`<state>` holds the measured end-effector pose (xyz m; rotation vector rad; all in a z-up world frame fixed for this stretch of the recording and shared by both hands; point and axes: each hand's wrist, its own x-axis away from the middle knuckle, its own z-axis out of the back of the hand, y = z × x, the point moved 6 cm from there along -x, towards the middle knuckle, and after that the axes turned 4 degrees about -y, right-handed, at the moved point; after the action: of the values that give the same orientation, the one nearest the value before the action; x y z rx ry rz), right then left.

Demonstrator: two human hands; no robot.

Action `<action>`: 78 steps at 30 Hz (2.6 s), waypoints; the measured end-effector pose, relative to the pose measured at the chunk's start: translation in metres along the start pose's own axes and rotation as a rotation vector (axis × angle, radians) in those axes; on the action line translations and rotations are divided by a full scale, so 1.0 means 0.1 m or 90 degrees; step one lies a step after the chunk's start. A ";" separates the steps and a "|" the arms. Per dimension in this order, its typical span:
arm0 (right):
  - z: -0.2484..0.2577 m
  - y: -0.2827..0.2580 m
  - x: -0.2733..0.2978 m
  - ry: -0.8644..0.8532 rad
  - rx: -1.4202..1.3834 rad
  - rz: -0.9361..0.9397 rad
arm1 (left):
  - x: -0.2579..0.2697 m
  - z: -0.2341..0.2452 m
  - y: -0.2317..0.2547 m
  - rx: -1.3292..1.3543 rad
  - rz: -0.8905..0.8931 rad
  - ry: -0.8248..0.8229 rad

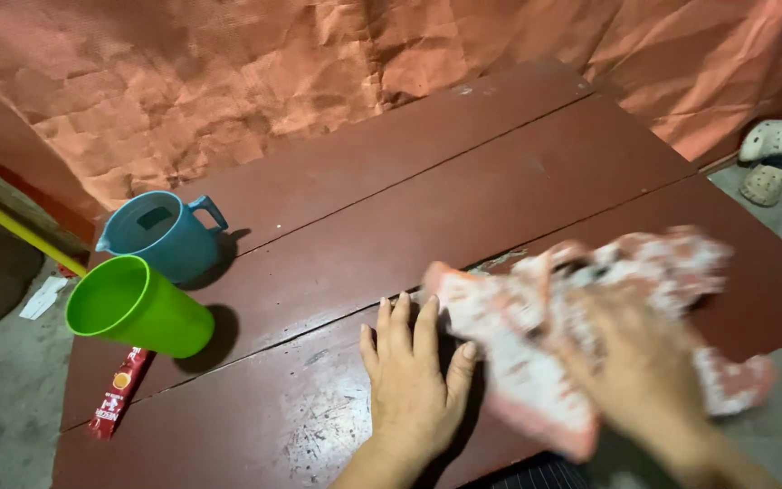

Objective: Wiping a wooden table with a damp cloth.

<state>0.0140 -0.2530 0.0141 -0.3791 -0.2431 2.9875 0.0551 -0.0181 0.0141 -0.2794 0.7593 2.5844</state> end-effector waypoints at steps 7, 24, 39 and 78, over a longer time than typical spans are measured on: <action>-0.16 1.66 -0.33 0.022 0.115 -0.242 | -0.02 -0.02 0.00 -0.009 0.010 -0.013; -0.34 -0.93 -1.08 -0.050 -0.032 0.068 | -0.50 0.31 -0.81 -0.088 0.074 0.097; -0.65 -0.05 -1.91 -0.097 0.002 0.057 | -0.92 0.15 -1.27 -0.083 0.223 -0.099; -1.95 2.08 -3.72 0.158 -0.010 -0.011 | -1.32 0.20 -1.36 -0.146 0.191 -0.053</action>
<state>0.4008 -0.4801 -0.1196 -0.7367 -0.2422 2.8841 0.2327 0.0500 0.0075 -0.1326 0.5070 2.9516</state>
